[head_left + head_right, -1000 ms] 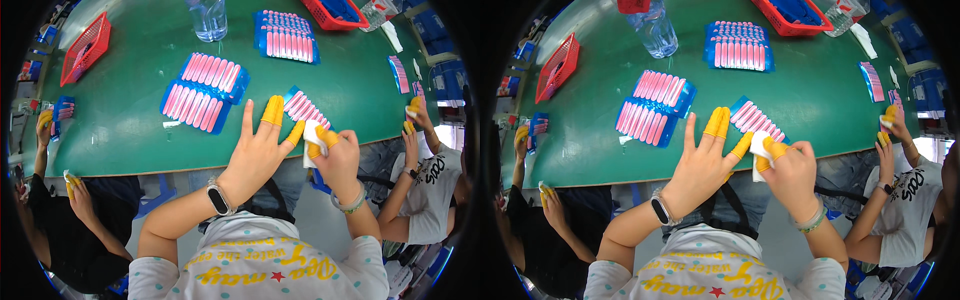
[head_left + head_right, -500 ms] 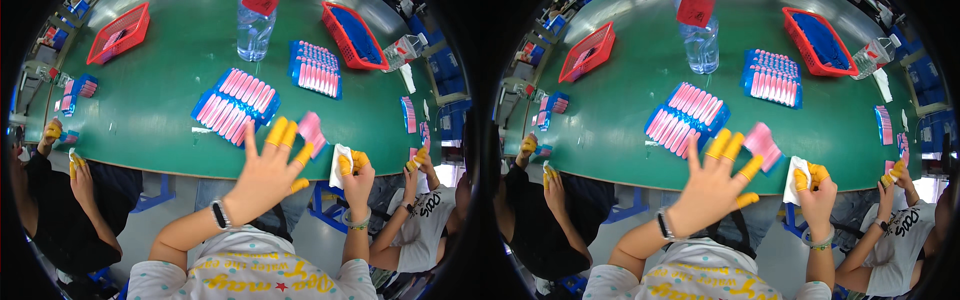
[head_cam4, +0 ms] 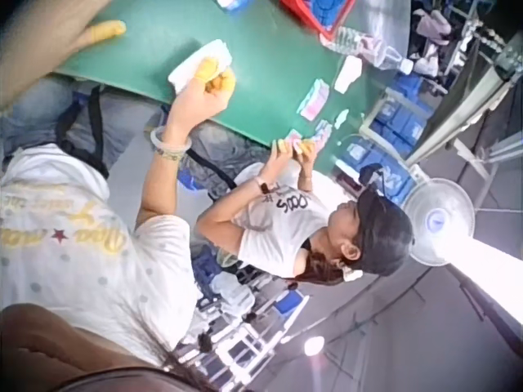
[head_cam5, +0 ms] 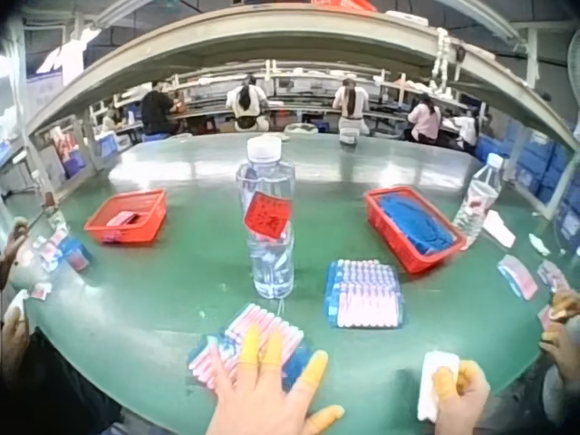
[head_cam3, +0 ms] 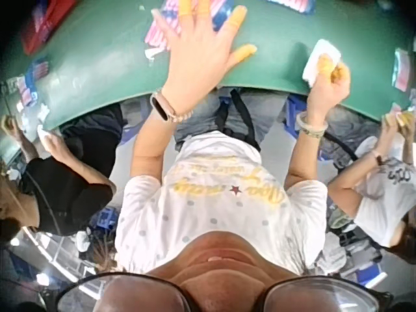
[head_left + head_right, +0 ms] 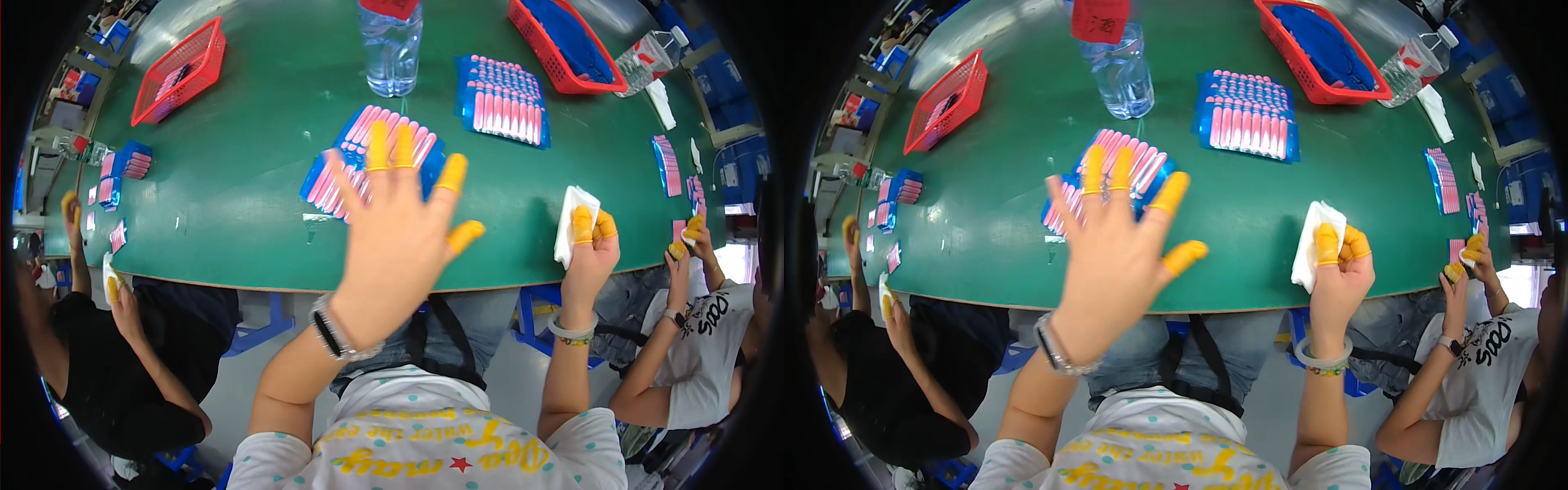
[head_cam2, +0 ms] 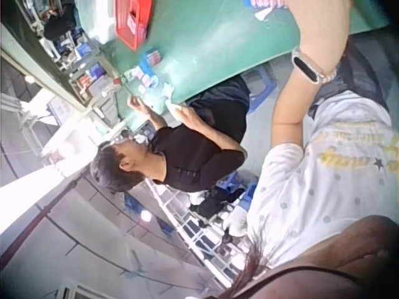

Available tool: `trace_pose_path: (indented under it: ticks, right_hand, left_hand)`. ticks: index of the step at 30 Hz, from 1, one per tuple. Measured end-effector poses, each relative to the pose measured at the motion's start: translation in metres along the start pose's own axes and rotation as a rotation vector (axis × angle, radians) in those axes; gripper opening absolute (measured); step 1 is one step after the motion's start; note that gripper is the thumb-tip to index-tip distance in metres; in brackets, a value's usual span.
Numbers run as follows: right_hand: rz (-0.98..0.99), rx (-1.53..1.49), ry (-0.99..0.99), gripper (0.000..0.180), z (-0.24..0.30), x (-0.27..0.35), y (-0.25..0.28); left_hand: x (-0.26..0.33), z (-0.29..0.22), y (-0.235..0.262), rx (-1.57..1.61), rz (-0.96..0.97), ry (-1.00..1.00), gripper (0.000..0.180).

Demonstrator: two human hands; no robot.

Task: The person wipes small pink and blue plastic components clean with a cleaning cloth and liquid cleaner, using finger cots for protection.

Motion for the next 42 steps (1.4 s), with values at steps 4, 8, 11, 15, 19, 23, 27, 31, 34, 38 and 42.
trace_pose_path:
  ticks: [4,8,11,15,19,23,27,31,34,38,42]
  right_hand:
    - [-0.084,0.003,0.066,0.019,-0.003,0.006,-0.005]
    - [-0.071,0.069,0.064,0.021,-0.004,0.012,-0.003]
    - [-0.032,0.107,0.08,0.022,-0.003,0.009,-0.003]
    - [-0.004,0.007,0.137,0.024,0.003,0.006,-0.005]
    - [0.288,0.1,-0.008,0.027,0.014,-0.005,-0.022]
    - [0.569,0.437,0.182,0.034,0.021,-0.016,-0.057]
    - [0.729,0.792,0.497,0.034,0.015,-0.001,-0.084]
    - [0.88,0.844,0.631,0.034,0.02,0.013,-0.092]
    - [0.704,0.928,0.553,0.03,0.017,-0.017,-0.086]
    - [0.901,0.805,0.748,0.027,0.024,0.022,-0.092]
    - [0.749,0.988,0.567,0.028,0.026,-0.015,-0.08]
  left_hand:
    - [-0.038,-0.04,-0.038,0.094,-0.068,-0.125,0.067]
    - [-0.05,-0.053,-0.059,0.032,-0.101,-0.071,0.066]
    - [-0.031,-0.058,-0.053,-0.004,-0.047,-0.089,0.062]
    - [0.017,-0.05,-0.037,0.164,0.005,-0.17,0.063]
    - [0.048,-0.043,-0.036,0.249,0.124,-0.213,0.063]
    - [0.056,-0.038,-0.033,0.299,0.122,-0.202,0.06]
    - [0.064,-0.038,-0.047,0.18,0.133,-0.28,0.056]
    - [0.062,-0.036,-0.046,0.099,0.063,-0.278,0.045]
    - [0.06,-0.036,-0.042,0.133,0.043,-0.268,0.043]
    - [0.062,-0.038,-0.05,0.132,0.05,-0.262,0.04]
    - [0.06,-0.04,-0.046,0.137,0.01,-0.282,0.046]
Point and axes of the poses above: each hand's wrist, its own x-axis away from the middle knuckle, its own y-axis out of the back of the hand, z = x × y, the point moved 3 cm from there along -x, towards the middle knuckle, and after that the axes turned 7 degrees about -x, right-handed, at the moved point
